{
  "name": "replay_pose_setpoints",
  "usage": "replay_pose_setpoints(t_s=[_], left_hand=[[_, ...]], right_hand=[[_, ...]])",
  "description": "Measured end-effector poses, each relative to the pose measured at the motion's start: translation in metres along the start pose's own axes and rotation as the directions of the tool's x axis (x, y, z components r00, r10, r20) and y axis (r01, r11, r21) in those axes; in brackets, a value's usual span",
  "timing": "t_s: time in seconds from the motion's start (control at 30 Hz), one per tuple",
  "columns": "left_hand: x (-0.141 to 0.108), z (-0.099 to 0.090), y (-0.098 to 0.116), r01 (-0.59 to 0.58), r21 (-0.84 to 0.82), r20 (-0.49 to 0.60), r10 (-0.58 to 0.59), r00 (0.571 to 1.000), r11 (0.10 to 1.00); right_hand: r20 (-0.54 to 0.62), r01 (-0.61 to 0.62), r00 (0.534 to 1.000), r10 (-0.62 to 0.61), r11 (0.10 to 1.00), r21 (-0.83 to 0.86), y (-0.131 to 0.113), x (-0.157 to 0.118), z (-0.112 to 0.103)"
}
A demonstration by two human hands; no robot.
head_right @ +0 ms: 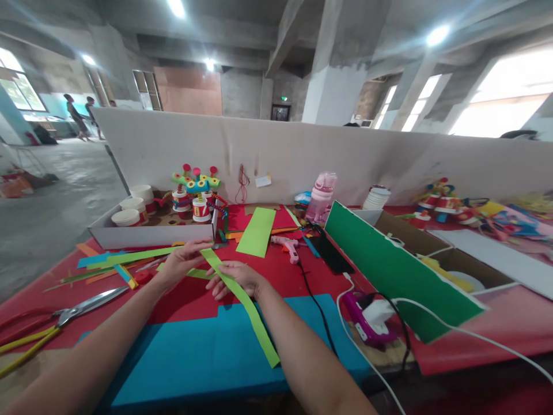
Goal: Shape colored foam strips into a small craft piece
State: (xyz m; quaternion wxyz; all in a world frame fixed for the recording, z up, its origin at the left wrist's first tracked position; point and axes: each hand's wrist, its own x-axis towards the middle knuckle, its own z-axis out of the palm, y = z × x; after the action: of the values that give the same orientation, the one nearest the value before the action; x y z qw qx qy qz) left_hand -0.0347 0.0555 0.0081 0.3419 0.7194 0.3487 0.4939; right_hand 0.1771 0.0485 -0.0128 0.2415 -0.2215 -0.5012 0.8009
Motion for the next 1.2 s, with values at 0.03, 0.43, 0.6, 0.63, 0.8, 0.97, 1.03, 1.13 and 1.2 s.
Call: replay_pose_setpoints(t_s=[0.03, 0.43, 0.6, 0.63, 0.8, 0.97, 1.03, 1.13, 1.2], left_hand=[[0.0, -0.002, -0.001, 0.004, 0.002, 0.01, -0.004, 1.0, 1.0], [-0.002, 0.004, 0.005, -0.151, 0.074, 0.245, 0.129, 0.961, 0.986], [-0.001, -0.004, 0.009, -0.163, 0.126, 0.275, 0.123, 0.953, 0.979], [-0.001, -0.006, 0.01, -0.161, 0.13, 0.288, 0.118, 0.95, 0.978], [-0.001, -0.011, 0.011, -0.137, 0.116, 0.361, 0.086, 0.928, 0.984], [-0.001, -0.011, 0.014, -0.117, 0.103, 0.38, 0.069, 0.922, 0.988], [-0.001, -0.011, 0.016, -0.111, 0.106, 0.39, 0.062, 0.919, 0.988], [-0.001, -0.011, 0.017, -0.106, 0.098, 0.422, 0.055, 0.905, 0.99], [-0.001, -0.01, 0.017, -0.095, 0.094, 0.426, 0.046, 0.903, 0.991]], right_hand=[[0.004, -0.009, 1.0, 0.009, 1.0, -0.001, 0.0, 0.0, 0.0], [-0.034, 0.03, 0.999, -0.033, 0.997, -0.077, 0.001, 0.0, 0.007], [-0.041, 0.049, 0.998, -0.055, 0.99, -0.13, 0.001, 0.001, 0.005], [-0.042, 0.05, 0.998, -0.056, 0.989, -0.139, 0.001, 0.002, 0.005], [-0.07, 0.043, 0.996, -0.057, 0.98, -0.196, 0.0, 0.001, 0.006], [-0.045, 0.04, 0.998, -0.051, 0.974, -0.224, -0.001, 0.002, 0.005], [-0.045, 0.047, 0.997, -0.057, 0.977, -0.207, -0.001, 0.002, 0.004], [-0.059, 0.035, 0.997, -0.048, 0.977, -0.211, -0.001, 0.002, 0.005], [-0.078, 0.015, 0.996, -0.034, 0.971, -0.24, -0.002, 0.002, 0.007]])
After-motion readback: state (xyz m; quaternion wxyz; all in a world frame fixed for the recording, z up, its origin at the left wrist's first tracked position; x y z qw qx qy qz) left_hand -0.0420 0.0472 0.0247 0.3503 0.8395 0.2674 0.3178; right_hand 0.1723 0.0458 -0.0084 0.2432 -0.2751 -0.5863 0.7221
